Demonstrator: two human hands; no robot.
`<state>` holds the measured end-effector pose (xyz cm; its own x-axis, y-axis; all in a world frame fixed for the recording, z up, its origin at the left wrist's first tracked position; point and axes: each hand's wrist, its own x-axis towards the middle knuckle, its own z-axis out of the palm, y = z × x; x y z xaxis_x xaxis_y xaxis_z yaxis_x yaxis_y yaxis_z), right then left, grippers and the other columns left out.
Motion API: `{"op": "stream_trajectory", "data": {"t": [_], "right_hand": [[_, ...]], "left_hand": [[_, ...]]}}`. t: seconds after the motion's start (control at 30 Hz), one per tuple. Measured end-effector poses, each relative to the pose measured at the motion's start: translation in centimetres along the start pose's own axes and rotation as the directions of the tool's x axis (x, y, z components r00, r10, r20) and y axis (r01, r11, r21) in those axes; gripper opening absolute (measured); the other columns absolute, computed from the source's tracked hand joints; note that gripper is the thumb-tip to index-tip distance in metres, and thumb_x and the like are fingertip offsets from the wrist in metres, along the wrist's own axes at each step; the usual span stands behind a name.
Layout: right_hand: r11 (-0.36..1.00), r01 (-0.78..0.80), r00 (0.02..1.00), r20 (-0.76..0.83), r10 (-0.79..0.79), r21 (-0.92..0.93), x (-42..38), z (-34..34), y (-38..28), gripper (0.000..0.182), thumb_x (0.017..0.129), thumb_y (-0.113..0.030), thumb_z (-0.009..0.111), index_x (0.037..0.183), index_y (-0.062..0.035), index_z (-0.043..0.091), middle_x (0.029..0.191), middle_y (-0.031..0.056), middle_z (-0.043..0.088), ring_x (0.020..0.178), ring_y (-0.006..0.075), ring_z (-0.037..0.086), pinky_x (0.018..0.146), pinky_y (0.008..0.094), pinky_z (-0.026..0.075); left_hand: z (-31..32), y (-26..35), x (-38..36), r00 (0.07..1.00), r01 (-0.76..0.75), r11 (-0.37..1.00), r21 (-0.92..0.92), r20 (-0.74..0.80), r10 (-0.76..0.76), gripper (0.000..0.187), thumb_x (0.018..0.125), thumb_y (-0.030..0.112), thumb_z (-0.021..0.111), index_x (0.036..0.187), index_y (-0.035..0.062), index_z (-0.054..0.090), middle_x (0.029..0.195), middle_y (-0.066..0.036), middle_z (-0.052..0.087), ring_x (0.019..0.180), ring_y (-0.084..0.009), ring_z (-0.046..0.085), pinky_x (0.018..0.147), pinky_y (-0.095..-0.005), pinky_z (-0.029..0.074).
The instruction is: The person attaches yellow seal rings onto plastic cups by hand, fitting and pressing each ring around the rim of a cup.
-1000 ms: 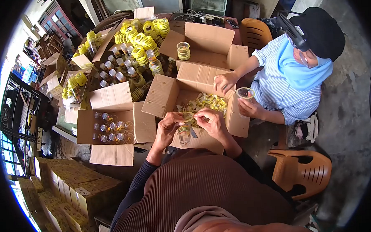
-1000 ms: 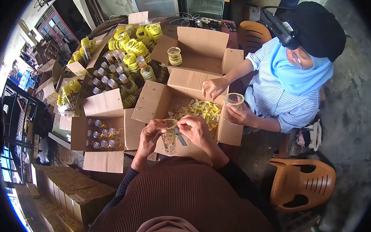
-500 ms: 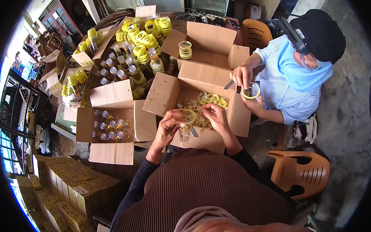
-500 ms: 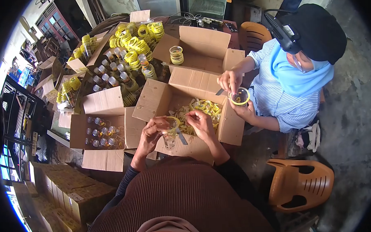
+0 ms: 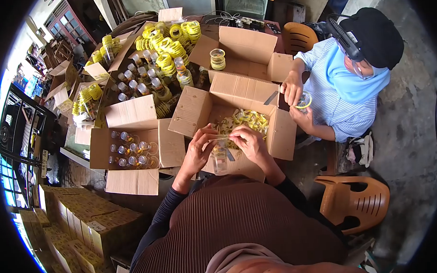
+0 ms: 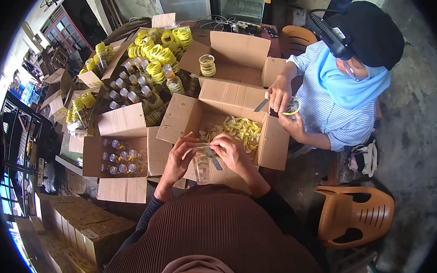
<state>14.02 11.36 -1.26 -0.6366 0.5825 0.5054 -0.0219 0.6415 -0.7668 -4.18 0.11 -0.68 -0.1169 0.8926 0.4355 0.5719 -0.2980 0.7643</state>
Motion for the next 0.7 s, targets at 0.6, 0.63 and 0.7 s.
{"op": "stream_trajectory", "data": {"t": [0.6, 0.63, 0.7], "right_hand": [[0.974, -0.21, 0.973, -0.113, 0.199, -0.089, -0.3, 1.0, 1.9, 0.008, 0.085, 0.003, 0.062, 0.091, 0.0019, 0.059, 0.089, 0.0154, 0.061, 0.079, 0.0317, 0.062, 0.071, 0.038, 0.05], [0.973, -0.212, 0.973, -0.114, 0.202, -0.088, -0.2, 1.0, 1.6, 0.008, 0.085, 0.003, 0.062, 0.091, 0.0019, 0.059, 0.089, 0.0154, 0.061, 0.079, 0.0317, 0.062, 0.071, 0.038, 0.05], [0.997, -0.044, 0.993, -0.112, 0.036, -0.071, 0.2, 1.0, 0.7, 0.011, 0.085, 0.002, 0.064, 0.094, 0.0018, 0.058, 0.091, 0.0152, 0.061, 0.08, 0.0312, 0.063, 0.072, 0.0373, 0.05]], "left_hand": [[1.4, 0.3, -0.5, 0.988, 0.045, 0.985, 0.164, -0.151, -0.021, 0.009, 0.079, 0.005, 0.072, 0.086, 0.0007, 0.069, 0.082, -0.011, 0.065, 0.078, -0.0279, 0.062, 0.07, -0.0365, 0.051], [1.3, 0.5, -0.5, 0.988, 0.058, 0.983, 0.175, -0.15, -0.032, 0.009, 0.079, 0.005, 0.072, 0.086, 0.0007, 0.069, 0.082, -0.011, 0.065, 0.078, -0.0279, 0.062, 0.07, -0.0365, 0.051], [1.3, 0.4, -0.4, 0.988, 0.07, 0.98, 0.186, -0.15, -0.042, 0.009, 0.079, 0.005, 0.072, 0.086, 0.0007, 0.069, 0.082, -0.011, 0.066, 0.078, -0.0279, 0.062, 0.07, -0.0366, 0.051]]}}
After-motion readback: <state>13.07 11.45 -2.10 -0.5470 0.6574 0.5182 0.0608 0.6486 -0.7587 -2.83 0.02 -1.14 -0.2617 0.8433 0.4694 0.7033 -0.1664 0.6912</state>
